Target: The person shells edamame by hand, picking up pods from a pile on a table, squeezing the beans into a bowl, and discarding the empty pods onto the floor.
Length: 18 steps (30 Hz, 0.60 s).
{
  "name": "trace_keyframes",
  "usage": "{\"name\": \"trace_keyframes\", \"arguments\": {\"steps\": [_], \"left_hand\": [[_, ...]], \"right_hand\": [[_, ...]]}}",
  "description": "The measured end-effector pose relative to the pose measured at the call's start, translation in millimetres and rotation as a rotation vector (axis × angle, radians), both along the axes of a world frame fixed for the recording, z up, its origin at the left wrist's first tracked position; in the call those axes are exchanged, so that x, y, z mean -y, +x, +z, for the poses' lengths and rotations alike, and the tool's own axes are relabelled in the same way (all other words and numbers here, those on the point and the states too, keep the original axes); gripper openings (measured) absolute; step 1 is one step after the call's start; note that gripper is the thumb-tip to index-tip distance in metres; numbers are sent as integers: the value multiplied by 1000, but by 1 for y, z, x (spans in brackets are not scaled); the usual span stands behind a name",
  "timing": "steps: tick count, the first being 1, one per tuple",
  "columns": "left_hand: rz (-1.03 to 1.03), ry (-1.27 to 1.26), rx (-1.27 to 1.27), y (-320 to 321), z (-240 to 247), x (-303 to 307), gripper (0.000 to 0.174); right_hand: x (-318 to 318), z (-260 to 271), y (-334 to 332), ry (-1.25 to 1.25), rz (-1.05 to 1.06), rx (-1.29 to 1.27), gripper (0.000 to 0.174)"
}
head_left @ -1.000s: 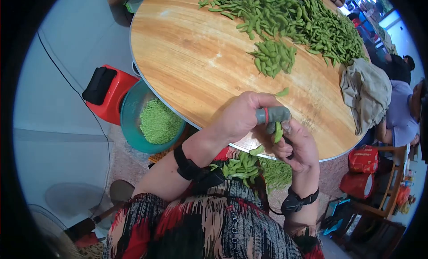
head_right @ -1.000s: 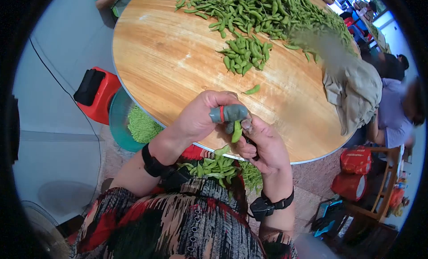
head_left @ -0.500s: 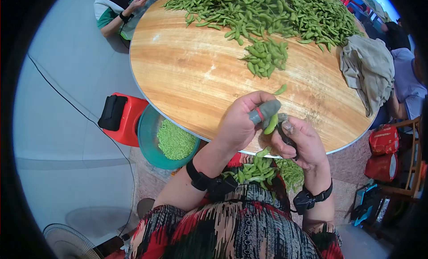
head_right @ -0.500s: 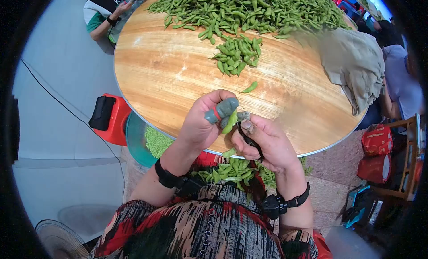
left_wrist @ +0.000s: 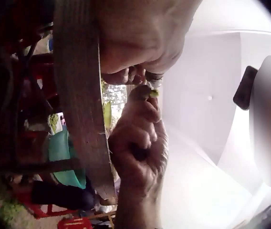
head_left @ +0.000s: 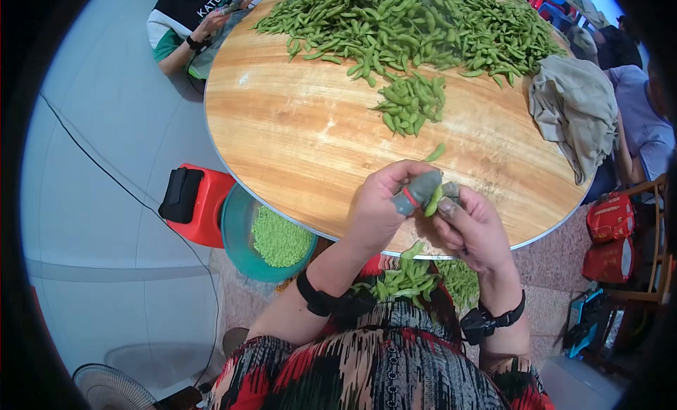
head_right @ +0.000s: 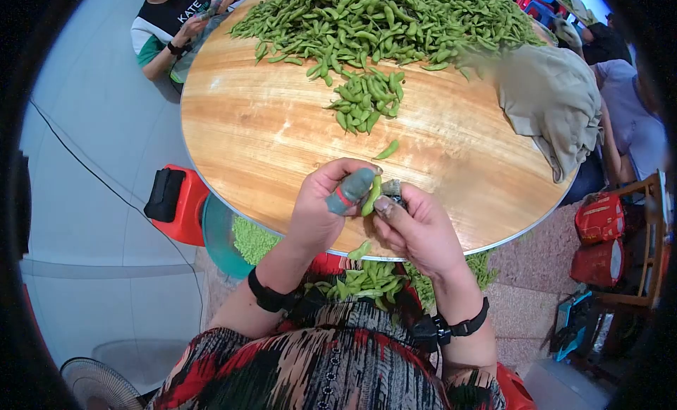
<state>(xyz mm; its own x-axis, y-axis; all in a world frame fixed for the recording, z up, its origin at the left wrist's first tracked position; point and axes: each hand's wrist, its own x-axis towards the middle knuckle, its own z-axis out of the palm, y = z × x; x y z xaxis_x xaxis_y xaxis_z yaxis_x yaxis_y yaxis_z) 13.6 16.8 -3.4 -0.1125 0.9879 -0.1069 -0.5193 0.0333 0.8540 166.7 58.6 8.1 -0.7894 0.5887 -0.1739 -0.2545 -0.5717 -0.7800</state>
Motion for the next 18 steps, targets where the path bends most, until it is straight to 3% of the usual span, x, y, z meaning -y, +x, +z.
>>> {"name": "trace_keyframes", "arguments": {"steps": [2, 6, 8, 10, 12, 18], "left_hand": [[-61, 40, -60, -2, 0, 1, 20], [-38, 84, -47, -4, -8, -5, 20], [-183, -37, 40, -10, -3, -5, 21], [-199, 4, 76, -15, -11, -6, 21], [-214, 43, 112, -15, -12, -6, 21], [-101, 22, 131, -10, -2, -4, 13]], "right_hand": [[4, -4, -3, 302, -116, 318, 13], [4, -9, -3, 598, -171, 418, 12], [4, 2, 1, 445, -99, 400, 14], [3, 6, 4, 293, -27, 381, 16], [2, 4, 7, 130, 26, 170, 22], [4, 4, 6, 65, -20, 104, 26]]}}
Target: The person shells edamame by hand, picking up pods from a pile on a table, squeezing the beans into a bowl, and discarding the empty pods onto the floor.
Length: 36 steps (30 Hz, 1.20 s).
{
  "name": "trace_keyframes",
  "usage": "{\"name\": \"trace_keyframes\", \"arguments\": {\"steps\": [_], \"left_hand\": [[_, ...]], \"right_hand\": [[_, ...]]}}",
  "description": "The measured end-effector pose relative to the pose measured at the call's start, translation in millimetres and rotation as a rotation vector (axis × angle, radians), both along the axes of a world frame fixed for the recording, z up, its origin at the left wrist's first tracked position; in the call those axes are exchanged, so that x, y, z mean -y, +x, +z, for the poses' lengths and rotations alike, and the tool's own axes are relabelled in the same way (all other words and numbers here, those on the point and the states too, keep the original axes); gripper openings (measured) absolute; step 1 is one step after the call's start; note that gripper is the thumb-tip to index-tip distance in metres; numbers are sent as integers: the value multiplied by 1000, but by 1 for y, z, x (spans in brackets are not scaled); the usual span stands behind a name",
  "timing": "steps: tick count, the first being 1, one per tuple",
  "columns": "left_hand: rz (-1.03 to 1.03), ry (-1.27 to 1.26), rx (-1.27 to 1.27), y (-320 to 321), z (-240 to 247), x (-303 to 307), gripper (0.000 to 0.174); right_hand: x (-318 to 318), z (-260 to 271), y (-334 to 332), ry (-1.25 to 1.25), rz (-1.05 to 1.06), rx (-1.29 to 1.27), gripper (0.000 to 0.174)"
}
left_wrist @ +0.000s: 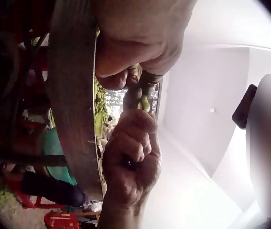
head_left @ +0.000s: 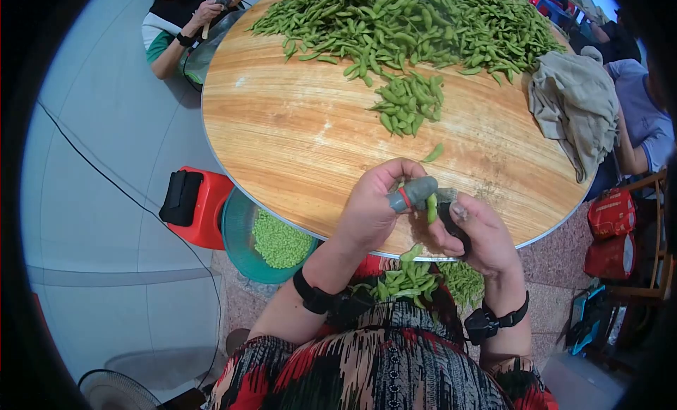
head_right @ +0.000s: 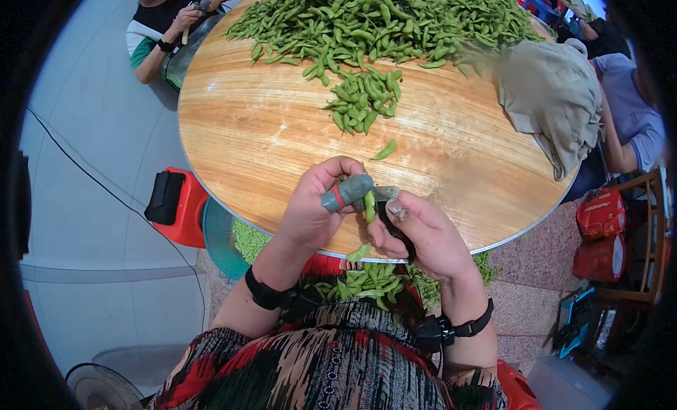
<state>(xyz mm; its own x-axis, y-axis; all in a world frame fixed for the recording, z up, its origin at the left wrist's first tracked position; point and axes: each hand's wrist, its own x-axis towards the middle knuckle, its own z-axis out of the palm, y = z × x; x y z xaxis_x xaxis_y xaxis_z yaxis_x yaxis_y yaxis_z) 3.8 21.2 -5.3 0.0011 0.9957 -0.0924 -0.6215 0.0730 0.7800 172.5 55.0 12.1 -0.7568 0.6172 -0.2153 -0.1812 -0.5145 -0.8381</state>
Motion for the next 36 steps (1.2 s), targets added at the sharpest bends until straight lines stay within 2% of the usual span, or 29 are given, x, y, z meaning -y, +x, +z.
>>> {"name": "trace_keyframes", "arguments": {"steps": [9, 12, 14, 16, 18, 19, 20, 21, 24, 25, 27, 29, 30, 31, 32, 33, 34, 36], "left_hand": [[-52, 21, -147, -2, -4, 4, 20], [-129, 41, -68, -4, -6, 5, 21], [-233, 103, 111, -6, -9, 5, 22], [-216, 68, 109, -4, -5, 6, 23], [-199, 35, 108, 0, -1, 6, 24], [-110, 77, -27, 4, 1, 5, 24], [-21, 119, -162, 8, 3, 5, 24], [-20, 123, -160, 10, 0, 4, 24], [1, 74, -231, 10, -12, 5, 24], [21, 46, -247, 10, -13, 6, 26], [44, 21, -259, 9, -17, 8, 28], [187, 149, -666, 11, -20, 11, 34], [188, 151, -661, 13, -18, 13, 34], [228, 214, -781, 16, -15, 14, 34], [269, 275, -898, 20, -10, 16, 34], [278, 288, -994, 23, -3, 18, 42], [276, 290, -987, 24, -4, 19, 42], [237, 263, -965, 24, -5, 22, 53]], "right_hand": [[-4, -6, 6, 81, 48, 89, 20], [-4, -3, 6, 103, 67, 77, 20], [-1, -8, 7, 81, 65, 32, 20], [0, -8, 6, 61, 64, -13, 20], [0, -4, 5, 34, -49, -2, 17], [1, -7, 2, 37, -48, -1, 17], [1, -12, -2, 292, -164, 139, 15], [2, -14, -6, 547, -279, 280, 13], [9, -8, -13, 573, -331, 385, 11], [8, -15, -15, 283, -347, 257, 12], [6, -8, -12, 249, -300, 247, 13], [2, -7, -9, 213, -254, 239, 13], [-1, -10, -7, 350, -277, 320, 13], [-4, -11, -6, 488, -298, 403, 13], [-5, -10, -8, 491, -296, 411, 13], [-5, -8, -11, 609, -369, 415, 13], [-5, -5, -13, 727, -444, 416, 12], [-6, -1, -11, 732, -377, 413, 11]]}}
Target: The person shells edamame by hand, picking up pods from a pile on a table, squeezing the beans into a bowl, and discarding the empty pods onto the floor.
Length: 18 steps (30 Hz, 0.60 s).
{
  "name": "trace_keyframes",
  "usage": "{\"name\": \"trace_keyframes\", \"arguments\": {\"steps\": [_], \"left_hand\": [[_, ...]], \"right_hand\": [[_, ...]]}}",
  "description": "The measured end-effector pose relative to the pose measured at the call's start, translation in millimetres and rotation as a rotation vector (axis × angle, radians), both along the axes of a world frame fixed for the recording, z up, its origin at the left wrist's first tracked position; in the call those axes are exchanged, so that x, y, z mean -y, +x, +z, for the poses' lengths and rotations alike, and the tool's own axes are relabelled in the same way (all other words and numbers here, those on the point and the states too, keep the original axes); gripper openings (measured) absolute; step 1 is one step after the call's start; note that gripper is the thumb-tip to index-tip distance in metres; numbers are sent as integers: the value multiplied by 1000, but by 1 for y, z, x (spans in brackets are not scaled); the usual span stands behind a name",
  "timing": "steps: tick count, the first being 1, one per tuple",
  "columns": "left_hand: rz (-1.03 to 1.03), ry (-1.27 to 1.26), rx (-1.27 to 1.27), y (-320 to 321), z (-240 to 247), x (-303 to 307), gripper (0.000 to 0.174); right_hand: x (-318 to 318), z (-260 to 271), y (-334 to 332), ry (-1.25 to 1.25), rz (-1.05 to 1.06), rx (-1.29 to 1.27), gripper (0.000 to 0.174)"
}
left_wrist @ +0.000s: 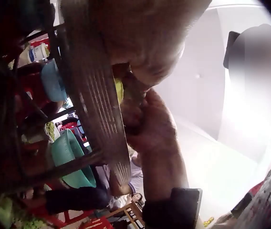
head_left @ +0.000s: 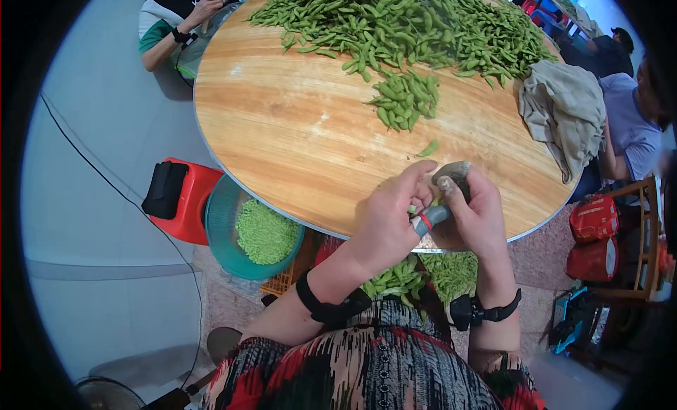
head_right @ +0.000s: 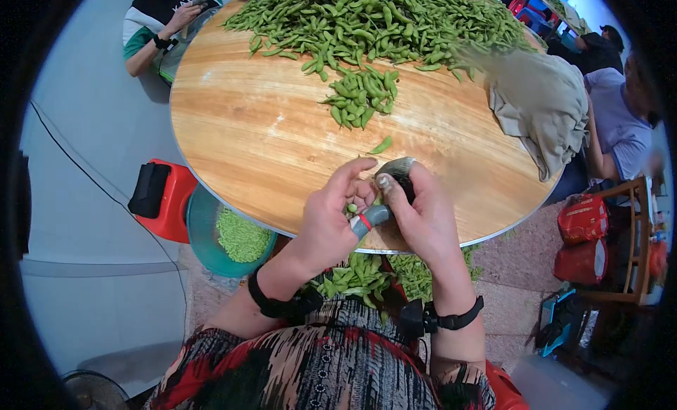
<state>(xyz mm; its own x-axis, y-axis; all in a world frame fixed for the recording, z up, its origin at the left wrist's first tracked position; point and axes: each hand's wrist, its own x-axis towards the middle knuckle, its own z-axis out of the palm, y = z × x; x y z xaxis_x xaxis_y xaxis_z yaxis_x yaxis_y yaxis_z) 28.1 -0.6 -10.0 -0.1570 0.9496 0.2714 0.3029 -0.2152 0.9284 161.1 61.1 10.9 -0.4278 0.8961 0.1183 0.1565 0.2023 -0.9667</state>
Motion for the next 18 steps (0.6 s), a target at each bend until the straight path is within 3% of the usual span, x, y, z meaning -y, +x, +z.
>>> {"name": "trace_keyframes", "arguments": {"steps": [2, 4, 6, 10, 12, 13, 15, 18], "left_hand": [[-71, -10, 8, -4, 7, 2, 55], [-137, -18, 17, -8, 8, 3, 57], [-296, -51, 386, -11, 4, 2, 56], [-371, -55, 555, -14, 5, 5, 51], [-266, 51, 231, -11, 2, 7, 43], [-267, 50, 231, -10, 1, 7, 43], [-211, 337, -93, -10, -1, 5, 37], [-203, 377, -90, -12, -4, 5, 34]], "right_hand": [[-5, -3, 5, -138, 187, -76, 11], [-3, -4, 7, -178, 195, -77, 11], [1, -6, 7, -245, 181, -226, 12], [10, -2, 6, -472, 224, -407, 13], [12, -1, 3, -553, 190, -468, 13], [14, -3, 2, -553, 188, -470, 13], [17, -7, 0, -647, 151, -637, 11], [20, -12, -5, -736, 110, -748, 11]]}}
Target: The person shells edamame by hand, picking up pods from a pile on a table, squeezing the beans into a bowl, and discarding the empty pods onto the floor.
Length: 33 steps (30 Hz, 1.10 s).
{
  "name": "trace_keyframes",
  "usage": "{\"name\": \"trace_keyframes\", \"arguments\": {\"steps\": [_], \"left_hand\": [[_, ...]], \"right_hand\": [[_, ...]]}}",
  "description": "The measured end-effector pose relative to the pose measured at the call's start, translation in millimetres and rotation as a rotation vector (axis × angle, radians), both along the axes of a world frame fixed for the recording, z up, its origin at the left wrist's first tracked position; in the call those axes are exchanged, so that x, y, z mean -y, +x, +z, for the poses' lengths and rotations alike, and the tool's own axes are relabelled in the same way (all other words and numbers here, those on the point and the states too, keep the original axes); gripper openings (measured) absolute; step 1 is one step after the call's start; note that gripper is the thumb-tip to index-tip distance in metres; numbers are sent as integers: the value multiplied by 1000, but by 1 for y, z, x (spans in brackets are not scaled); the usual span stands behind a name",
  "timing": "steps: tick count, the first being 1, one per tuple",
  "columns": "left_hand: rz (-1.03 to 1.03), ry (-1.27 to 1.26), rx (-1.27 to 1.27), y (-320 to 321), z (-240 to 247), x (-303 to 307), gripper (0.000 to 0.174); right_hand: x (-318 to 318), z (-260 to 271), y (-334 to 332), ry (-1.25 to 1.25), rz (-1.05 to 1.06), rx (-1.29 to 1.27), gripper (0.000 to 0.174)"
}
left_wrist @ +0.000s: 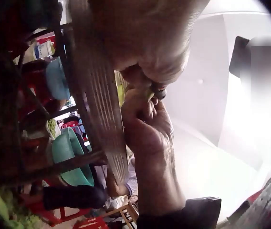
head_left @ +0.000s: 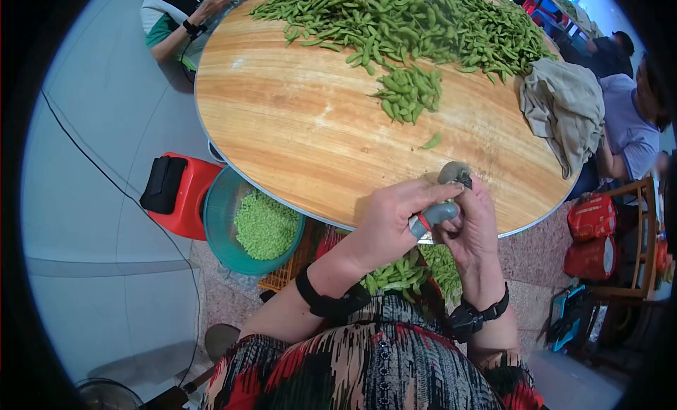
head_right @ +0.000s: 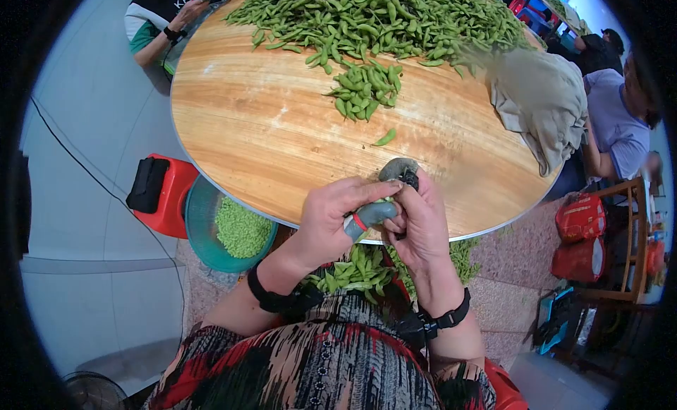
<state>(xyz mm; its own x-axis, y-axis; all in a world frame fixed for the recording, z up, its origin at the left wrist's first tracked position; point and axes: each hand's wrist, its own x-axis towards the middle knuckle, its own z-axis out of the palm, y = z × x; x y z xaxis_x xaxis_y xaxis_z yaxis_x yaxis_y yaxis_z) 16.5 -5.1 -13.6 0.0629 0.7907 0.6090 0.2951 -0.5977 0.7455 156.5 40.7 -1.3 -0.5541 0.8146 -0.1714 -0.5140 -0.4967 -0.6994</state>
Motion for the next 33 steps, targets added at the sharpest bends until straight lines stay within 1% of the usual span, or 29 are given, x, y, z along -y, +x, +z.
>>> {"name": "trace_keyframes", "arguments": {"steps": [1, 3, 4, 6, 7, 9, 10, 12, 13, 14, 16, 17, 18, 20, 21, 23, 25, 27, 28, 29, 30, 32, 33], "left_hand": [[2, -1, -2, 2, 2, 1, 34], [-117, -244, 396, 7, 6, 2, 22], [-116, -242, 396, 7, 7, 1, 22], [-84, -310, 299, 5, 8, -1, 10], [-82, -310, 304, 4, 9, -1, 10], [-230, -514, 453, 2, 14, -1, 4], [-228, -511, 456, -1, 9, -1, 4], [-213, -644, 778, -10, -4, -2, 5], [-106, -620, 944, -12, -3, -2, 12], [-106, -616, 948, -17, -1, -2, 12], [-115, -568, 1011, -26, 0, -1, 19], [-118, -579, 939, -26, -5, -2, 29], [-118, -580, 938, -25, -5, -2, 29], [-35, -642, 775, -23, -2, -3, 32], [-34, -639, 771, -23, -1, -3, 32], [19, -630, 835, -24, 2, -3, 32], [43, -587, 820, -20, 4, -4, 29], [68, -551, 805, -17, 7, -4, 26], [-16, -581, 861, -17, 8, -6, 24], [-103, -612, 913, -17, 8, -6, 21], [-103, -616, 909, -17, 6, -5, 21], [-132, -575, 980, -18, 0, -5, 18], [-131, -575, 979, -17, 1, -4, 18]], "right_hand": [[0, -1, -2, -1, 2, -2, 11], [1, -2, -6, -42, -92, -34, 11], [1, -1, -6, -40, -91, -34, 11], [-1, 0, -5, -53, -68, -84, 11], [-2, -1, -2, -52, -65, -79, 11], [-8, -3, 10, 99, 11, 20, 16], [-10, -2, 14, 101, 14, 23, 16], [-17, 6, 24, 629, 211, 408, 24], [-24, 24, 38, 787, 623, 473, 31], [-27, 33, 35, 789, 627, 477, 31], [-31, 42, 21, 985, 540, 870, 33], [-34, 45, 10, 972, 313, 1063, 29], [-46, 41, 3, 972, 312, 1062, 29], [-69, 23, -10, 1338, 115, 1412, 22], [-72, 16, -14, 1397, 21, 1344, 21], [-71, 12, -15, 1393, 31, 1346, 20], [-62, 10, -13, 1386, 52, 1351, 19], [-48, 11, -12, 922, 120, 814, 16], [-41, 11, -10, 918, 123, 814, 16], [-34, 13, -9, 735, 161, 720, 15], [-29, 16, -8, 555, 195, 623, 14], [-21, 23, -8, 554, 213, 640, 16], [-18, 24, -8, 436, 254, 581, 19]]}}
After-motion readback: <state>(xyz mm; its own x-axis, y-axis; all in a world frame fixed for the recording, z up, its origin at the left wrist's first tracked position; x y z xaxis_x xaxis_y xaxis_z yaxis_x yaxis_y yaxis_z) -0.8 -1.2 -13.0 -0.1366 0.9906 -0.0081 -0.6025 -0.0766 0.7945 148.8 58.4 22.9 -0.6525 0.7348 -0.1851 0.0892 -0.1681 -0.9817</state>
